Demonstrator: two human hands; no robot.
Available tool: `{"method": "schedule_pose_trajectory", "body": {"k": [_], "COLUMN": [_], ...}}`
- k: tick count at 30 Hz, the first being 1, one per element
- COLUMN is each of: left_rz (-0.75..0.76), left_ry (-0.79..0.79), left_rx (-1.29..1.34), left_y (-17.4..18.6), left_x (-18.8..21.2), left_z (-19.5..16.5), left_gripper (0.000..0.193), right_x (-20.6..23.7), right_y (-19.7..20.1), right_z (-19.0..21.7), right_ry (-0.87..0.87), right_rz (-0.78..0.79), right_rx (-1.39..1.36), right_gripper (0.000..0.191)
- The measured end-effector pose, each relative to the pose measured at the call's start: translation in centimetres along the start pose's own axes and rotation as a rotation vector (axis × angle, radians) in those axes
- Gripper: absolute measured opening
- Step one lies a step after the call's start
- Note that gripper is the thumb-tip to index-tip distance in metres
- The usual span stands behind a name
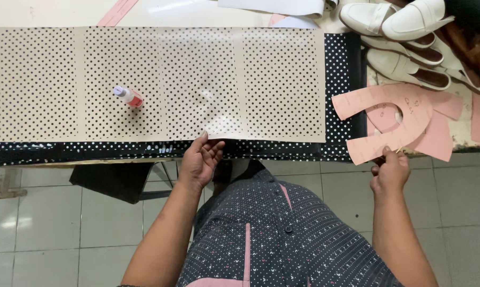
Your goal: The person applies glue to a perforated sheet, places a pink shoe insole template on it, and traces the outline with a pen. The traced template is then removed and set aside.
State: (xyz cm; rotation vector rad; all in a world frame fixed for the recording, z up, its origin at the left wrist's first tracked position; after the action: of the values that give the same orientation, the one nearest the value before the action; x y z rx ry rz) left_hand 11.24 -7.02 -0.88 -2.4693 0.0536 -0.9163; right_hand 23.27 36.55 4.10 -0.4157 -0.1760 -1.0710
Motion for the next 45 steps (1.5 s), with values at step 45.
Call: {"method": "schedule_pose_trajectory", "body": {"k": [45], "left_rz": [-0.827], "left_ry": [-0.724], "left_rx": [-1.090], "left_y": [9.0], "left_x": [0.6], "left_z": [-9.3], "left_gripper": [0.095], "right_x": [-3.1], "right_y": [-7.1], "right_z": [0.9], "right_ry": [0.641], "right_rz": [0.375], "right_rx": [0.928], "right_gripper": [0.036]}}
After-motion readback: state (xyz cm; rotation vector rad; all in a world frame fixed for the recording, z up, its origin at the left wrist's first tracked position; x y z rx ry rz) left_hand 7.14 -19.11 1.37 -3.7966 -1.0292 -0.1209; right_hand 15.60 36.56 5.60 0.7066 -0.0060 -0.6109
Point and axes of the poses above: each hand's wrist, its own x-axis away from the middle knuckle, its own y-axis out of the back of the hand, z = x × y, the point moved 7 cm from there along -x, towards the middle knuckle, and after that the axes turned 15 degrees about -x, right-handed, at the moved point
